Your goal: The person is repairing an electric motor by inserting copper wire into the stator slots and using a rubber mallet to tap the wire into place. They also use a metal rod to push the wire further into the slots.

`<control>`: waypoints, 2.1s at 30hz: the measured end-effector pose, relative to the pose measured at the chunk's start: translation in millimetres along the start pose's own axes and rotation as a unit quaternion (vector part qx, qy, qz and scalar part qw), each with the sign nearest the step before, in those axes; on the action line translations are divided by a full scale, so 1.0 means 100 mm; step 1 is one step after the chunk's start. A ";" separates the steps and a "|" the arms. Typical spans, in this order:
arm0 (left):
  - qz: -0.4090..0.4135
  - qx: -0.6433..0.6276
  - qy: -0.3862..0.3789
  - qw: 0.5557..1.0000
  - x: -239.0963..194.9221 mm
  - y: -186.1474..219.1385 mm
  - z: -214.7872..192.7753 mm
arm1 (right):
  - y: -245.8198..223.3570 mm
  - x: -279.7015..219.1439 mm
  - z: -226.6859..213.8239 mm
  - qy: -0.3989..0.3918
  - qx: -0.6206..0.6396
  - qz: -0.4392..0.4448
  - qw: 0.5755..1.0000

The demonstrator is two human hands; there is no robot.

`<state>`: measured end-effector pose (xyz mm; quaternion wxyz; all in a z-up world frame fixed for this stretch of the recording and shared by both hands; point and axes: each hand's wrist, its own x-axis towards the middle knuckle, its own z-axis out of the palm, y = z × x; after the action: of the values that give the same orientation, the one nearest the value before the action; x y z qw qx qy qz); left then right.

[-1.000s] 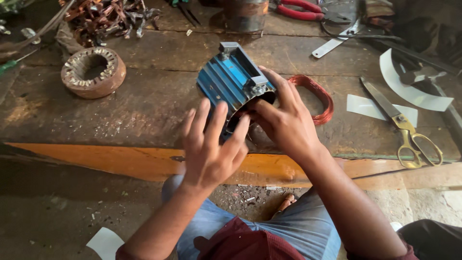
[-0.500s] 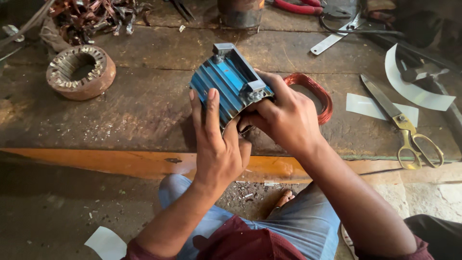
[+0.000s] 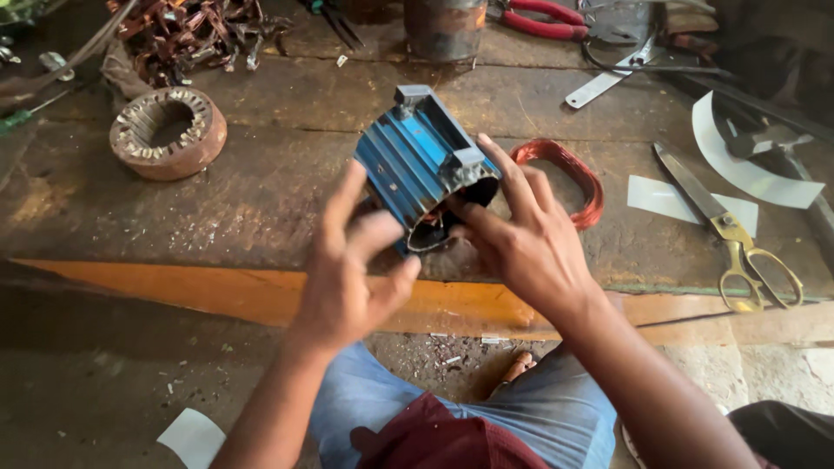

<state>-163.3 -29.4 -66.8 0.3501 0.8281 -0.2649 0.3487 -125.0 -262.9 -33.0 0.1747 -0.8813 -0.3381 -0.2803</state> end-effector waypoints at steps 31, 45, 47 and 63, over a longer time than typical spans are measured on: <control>0.179 0.212 -0.147 0.949 0.36 -0.08 -0.27 | -0.45 -0.17 0.29 0.113 0.046 0.073 0.990; 0.155 0.144 -0.145 0.967 0.48 0.02 -0.20 | -0.35 -0.04 0.33 0.099 0.112 0.131 0.980; 0.190 0.173 -0.145 0.955 0.50 -0.02 -0.16 | -0.34 -0.02 0.31 0.086 0.115 0.137 0.980; 0.045 -0.021 -0.107 0.993 0.35 -0.24 -0.18 | -0.34 -0.20 0.24 0.079 0.132 0.117 0.981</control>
<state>-132.8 -7.9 -40.6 0.3212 0.8402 -0.3450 0.2680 -151.7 -237.0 -59.9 0.3471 -0.8589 -0.2516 -0.2801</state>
